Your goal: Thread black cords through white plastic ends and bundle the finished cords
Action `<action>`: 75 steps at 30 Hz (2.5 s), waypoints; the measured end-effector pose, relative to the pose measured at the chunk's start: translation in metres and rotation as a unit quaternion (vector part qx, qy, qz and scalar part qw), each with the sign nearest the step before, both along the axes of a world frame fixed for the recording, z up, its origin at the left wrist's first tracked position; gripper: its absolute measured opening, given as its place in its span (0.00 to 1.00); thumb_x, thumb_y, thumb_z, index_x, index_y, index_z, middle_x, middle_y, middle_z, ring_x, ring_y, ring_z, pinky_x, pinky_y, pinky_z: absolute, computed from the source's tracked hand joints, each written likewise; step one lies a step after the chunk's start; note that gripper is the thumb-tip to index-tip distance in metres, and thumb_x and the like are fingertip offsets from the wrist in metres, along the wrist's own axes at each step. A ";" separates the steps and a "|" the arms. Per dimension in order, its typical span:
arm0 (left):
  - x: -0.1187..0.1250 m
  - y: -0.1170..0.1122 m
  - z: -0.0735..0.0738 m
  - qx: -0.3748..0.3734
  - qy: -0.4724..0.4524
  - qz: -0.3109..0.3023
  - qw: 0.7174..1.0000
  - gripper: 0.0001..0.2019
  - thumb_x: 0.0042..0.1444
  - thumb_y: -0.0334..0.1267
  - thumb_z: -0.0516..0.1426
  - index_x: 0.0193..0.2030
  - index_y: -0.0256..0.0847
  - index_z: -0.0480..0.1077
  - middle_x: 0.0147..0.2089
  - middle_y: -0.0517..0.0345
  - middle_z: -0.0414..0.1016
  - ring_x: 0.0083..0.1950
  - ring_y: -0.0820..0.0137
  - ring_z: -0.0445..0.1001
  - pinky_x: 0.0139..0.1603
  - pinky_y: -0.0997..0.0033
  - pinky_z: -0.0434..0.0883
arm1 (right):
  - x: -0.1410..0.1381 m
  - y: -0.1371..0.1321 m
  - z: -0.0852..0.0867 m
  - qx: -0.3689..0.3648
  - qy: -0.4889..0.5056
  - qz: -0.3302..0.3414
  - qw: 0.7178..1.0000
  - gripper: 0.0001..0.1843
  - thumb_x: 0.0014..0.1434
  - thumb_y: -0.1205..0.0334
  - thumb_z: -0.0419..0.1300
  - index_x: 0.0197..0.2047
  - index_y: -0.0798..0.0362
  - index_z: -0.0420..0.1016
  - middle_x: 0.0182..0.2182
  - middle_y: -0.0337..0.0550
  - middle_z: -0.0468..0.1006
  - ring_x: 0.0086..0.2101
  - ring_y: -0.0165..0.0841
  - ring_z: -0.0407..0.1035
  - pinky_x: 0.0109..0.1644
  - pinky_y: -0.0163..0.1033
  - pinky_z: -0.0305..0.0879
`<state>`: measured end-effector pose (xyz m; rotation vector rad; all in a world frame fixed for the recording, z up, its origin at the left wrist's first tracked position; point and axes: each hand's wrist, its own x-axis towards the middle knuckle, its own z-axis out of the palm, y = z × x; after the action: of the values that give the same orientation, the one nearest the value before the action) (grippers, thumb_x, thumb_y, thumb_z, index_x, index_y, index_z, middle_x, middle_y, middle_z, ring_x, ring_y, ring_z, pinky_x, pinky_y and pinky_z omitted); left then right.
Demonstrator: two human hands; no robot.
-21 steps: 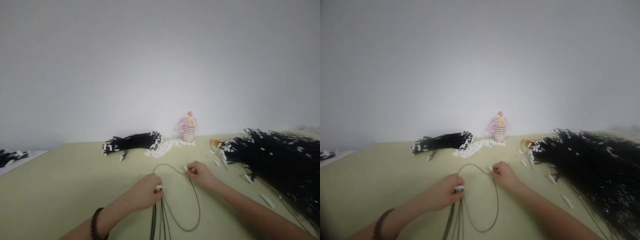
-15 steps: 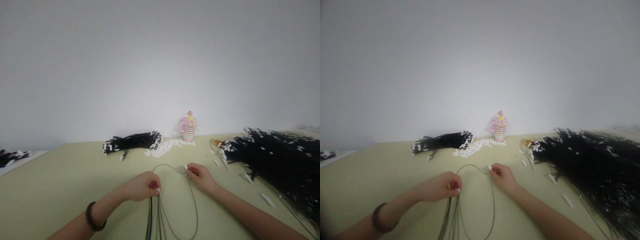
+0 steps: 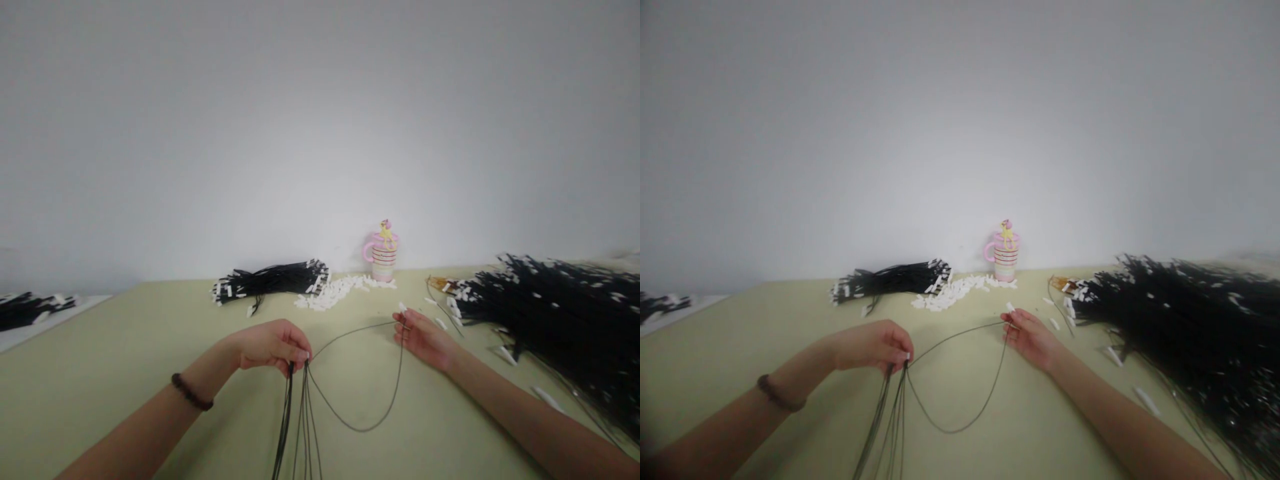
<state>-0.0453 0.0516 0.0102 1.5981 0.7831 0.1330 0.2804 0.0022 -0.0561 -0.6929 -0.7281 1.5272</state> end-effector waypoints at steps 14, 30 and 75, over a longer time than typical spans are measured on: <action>-0.011 0.007 0.009 -0.029 -0.044 0.034 0.998 0.09 0.43 0.38 0.61 0.30 0.34 0.71 0.26 0.57 0.69 0.25 0.76 0.67 0.29 0.76 0.65 | 0.006 0.007 0.002 0.058 -0.249 -0.146 0.956 0.13 0.42 0.58 0.65 0.26 0.53 0.64 0.21 0.37 0.73 0.22 0.24 0.64 0.25 0.28 0.58; -0.004 0.000 0.019 0.074 -0.038 0.135 0.987 0.11 0.45 0.42 0.58 0.27 0.34 0.68 0.21 0.61 0.65 0.23 0.76 0.64 0.25 0.76 0.63 | -0.005 0.005 0.006 0.100 -0.443 -0.183 0.872 0.14 0.38 0.57 0.66 0.28 0.54 0.72 0.23 0.42 0.75 0.23 0.31 0.67 0.27 0.34 0.61; 0.023 -0.038 0.038 0.090 -0.047 0.075 0.992 0.13 0.45 0.44 0.57 0.25 0.34 0.70 0.21 0.60 0.65 0.24 0.77 0.62 0.28 0.76 0.60 | -0.118 -0.024 0.073 0.157 -0.428 -0.026 0.890 0.13 0.38 0.63 0.64 0.24 0.55 0.63 0.15 0.34 0.68 0.14 0.25 0.64 0.15 0.28 0.56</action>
<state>-0.0227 0.0135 0.0480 1.6888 0.8364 0.3944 0.1623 -0.0214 0.0165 -1.1322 -1.5613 0.9670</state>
